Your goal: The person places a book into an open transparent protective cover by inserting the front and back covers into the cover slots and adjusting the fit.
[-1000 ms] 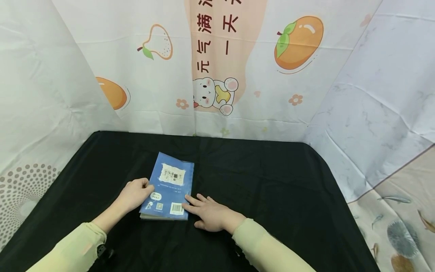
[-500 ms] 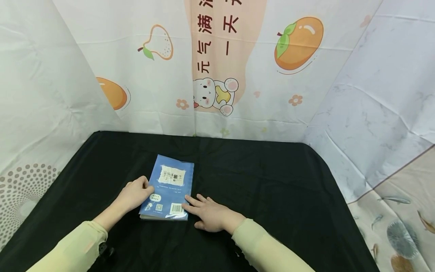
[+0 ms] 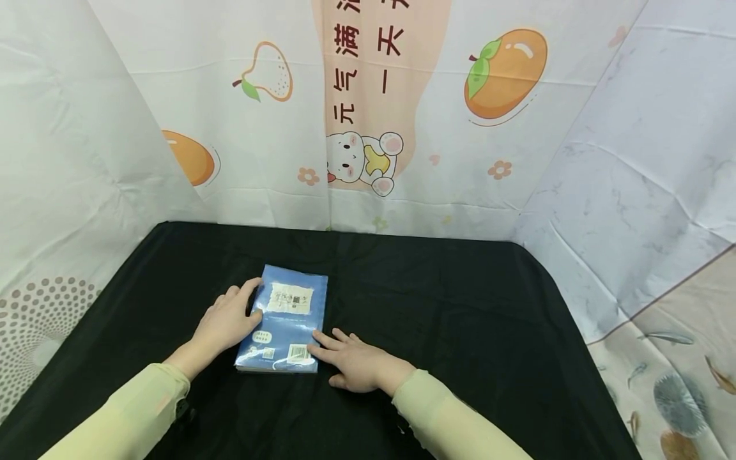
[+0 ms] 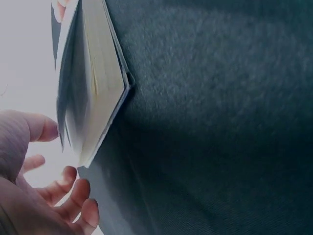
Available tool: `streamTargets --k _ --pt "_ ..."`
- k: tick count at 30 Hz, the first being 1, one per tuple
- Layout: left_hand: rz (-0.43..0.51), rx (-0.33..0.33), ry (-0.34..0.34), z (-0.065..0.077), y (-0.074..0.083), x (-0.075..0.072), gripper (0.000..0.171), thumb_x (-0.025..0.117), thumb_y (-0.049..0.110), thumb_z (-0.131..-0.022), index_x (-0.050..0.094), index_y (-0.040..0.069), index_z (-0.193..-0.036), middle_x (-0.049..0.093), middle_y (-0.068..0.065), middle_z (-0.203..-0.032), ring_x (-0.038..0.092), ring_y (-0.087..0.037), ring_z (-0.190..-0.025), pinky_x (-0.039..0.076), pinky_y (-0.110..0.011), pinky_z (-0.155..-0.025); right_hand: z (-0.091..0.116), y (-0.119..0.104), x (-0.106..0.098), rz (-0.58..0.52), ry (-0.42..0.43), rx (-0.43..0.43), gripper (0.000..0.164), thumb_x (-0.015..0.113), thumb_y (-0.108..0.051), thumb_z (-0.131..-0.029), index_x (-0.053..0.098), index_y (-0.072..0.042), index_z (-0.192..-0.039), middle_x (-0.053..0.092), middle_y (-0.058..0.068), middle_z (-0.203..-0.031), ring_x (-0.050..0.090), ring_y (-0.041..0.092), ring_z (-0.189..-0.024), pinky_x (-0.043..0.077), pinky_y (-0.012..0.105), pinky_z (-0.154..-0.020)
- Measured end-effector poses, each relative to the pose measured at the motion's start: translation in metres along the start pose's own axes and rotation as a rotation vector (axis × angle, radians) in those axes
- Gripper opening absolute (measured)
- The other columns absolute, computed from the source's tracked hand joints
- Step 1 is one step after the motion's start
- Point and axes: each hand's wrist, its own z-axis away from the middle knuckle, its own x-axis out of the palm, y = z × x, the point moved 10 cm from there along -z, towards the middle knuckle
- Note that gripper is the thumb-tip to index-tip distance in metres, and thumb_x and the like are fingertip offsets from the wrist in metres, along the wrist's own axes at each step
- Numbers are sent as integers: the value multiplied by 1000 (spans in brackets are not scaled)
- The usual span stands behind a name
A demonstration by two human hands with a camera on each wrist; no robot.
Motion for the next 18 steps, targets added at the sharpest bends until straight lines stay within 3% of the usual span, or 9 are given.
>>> streamTargets --k 6,18 --pt "-127 68 17 -5 8 1 60 65 27 -88 44 18 -144 46 -18 -111 42 -31 -86 39 -44 -68 1 -1 0 -8 -4 -11 69 60 -24 -97 20 -30 -153 6 -3 -162 11 34 -143 23 58 -111" --pt "-179 74 -62 -21 3 9 59 57 37 -93 40 18 -146 40 -23 -130 40 -40 -99 40 -54 -78 1 -1 0 -18 -12 -23 70 59 -23 -97 18 -31 -153 5 -3 -162 10 34 -143 23 59 -111"
